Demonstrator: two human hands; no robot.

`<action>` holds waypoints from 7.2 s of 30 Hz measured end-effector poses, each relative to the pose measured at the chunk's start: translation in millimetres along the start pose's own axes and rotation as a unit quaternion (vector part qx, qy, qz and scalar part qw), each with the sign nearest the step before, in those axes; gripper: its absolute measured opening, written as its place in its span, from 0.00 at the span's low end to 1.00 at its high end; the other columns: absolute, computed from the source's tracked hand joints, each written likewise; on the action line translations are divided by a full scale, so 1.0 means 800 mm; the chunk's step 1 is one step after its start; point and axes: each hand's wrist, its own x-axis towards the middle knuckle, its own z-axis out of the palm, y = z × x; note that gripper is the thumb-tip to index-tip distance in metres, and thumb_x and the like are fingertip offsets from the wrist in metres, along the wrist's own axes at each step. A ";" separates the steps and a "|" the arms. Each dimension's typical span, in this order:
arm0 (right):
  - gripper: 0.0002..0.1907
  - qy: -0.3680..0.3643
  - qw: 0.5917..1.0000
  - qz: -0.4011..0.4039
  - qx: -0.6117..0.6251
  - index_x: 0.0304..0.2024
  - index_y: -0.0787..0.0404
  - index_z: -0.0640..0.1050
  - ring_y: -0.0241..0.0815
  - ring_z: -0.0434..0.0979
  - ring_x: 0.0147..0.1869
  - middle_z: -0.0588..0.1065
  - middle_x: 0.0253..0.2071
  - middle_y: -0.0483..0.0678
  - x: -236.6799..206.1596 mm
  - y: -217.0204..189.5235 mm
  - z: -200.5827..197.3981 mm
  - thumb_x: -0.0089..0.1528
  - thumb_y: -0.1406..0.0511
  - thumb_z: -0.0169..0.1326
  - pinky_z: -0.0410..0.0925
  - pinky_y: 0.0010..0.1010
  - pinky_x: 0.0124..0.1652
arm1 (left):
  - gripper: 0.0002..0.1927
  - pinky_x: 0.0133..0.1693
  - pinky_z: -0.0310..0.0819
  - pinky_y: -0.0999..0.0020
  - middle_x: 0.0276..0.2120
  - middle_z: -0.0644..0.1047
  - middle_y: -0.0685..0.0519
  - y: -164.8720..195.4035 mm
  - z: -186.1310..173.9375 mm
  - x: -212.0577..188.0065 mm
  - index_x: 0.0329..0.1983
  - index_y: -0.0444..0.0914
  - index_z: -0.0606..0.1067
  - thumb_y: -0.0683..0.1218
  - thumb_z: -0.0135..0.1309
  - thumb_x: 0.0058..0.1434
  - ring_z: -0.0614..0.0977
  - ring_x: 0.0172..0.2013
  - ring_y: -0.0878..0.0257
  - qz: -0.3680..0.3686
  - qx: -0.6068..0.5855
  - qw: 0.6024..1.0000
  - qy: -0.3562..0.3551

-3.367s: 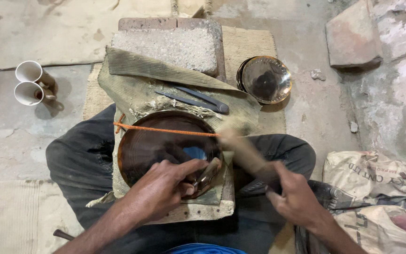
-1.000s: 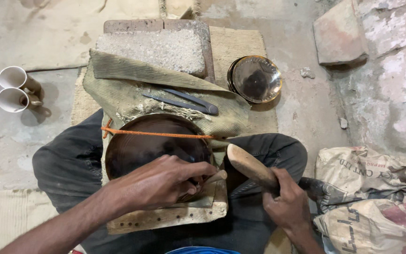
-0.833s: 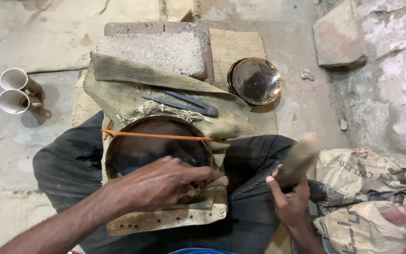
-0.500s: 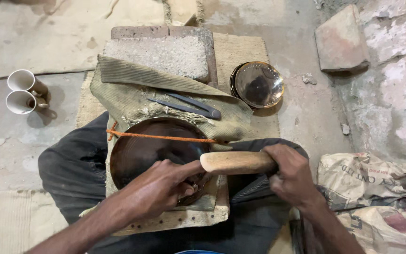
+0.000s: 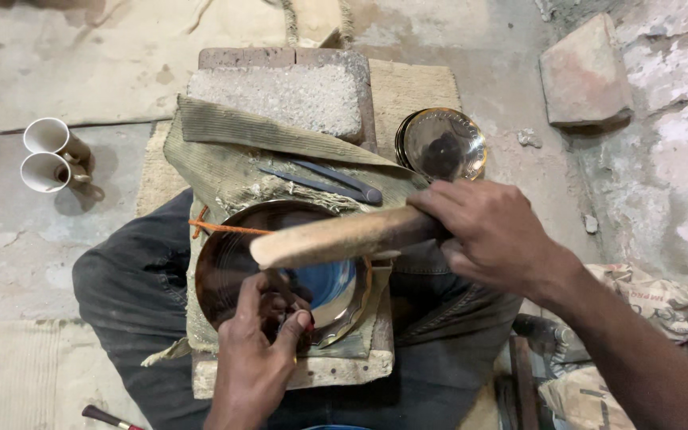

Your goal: The person hammers a metal plate with a wooden mallet while holding a small metal tool against the plate's surface. The plate is secured on a cushioned block. The person repeatedly strikes the plate to shape or emboss it.

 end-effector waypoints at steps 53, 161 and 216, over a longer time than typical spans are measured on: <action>0.23 0.194 0.926 0.215 0.241 0.52 0.62 0.72 0.43 0.80 0.37 0.77 0.36 0.50 -0.150 -0.001 0.124 0.56 0.68 0.63 0.74 0.32 0.37 | 0.24 0.35 0.73 0.49 0.34 0.83 0.44 0.047 -0.017 0.067 0.59 0.43 0.72 0.39 0.57 0.58 0.84 0.38 0.44 0.270 0.103 0.873 -0.393; 0.26 0.132 0.810 0.357 0.446 0.55 0.61 0.70 0.41 0.81 0.37 0.77 0.37 0.53 -0.191 -0.088 0.130 0.58 0.63 0.66 0.75 0.32 0.37 | 0.37 0.34 0.77 0.52 0.28 0.83 0.43 0.060 -0.038 0.061 0.67 0.50 0.68 0.36 0.55 0.54 0.86 0.28 0.49 0.226 0.239 0.857 -0.396; 0.26 0.067 0.915 0.314 0.245 0.55 0.60 0.74 0.40 0.84 0.33 0.81 0.34 0.53 -0.192 -0.094 0.104 0.55 0.64 0.64 0.74 0.35 0.32 | 0.28 0.35 0.80 0.56 0.35 0.84 0.43 0.038 -0.037 0.054 0.61 0.41 0.71 0.37 0.58 0.55 0.89 0.35 0.52 0.214 0.123 0.916 -0.316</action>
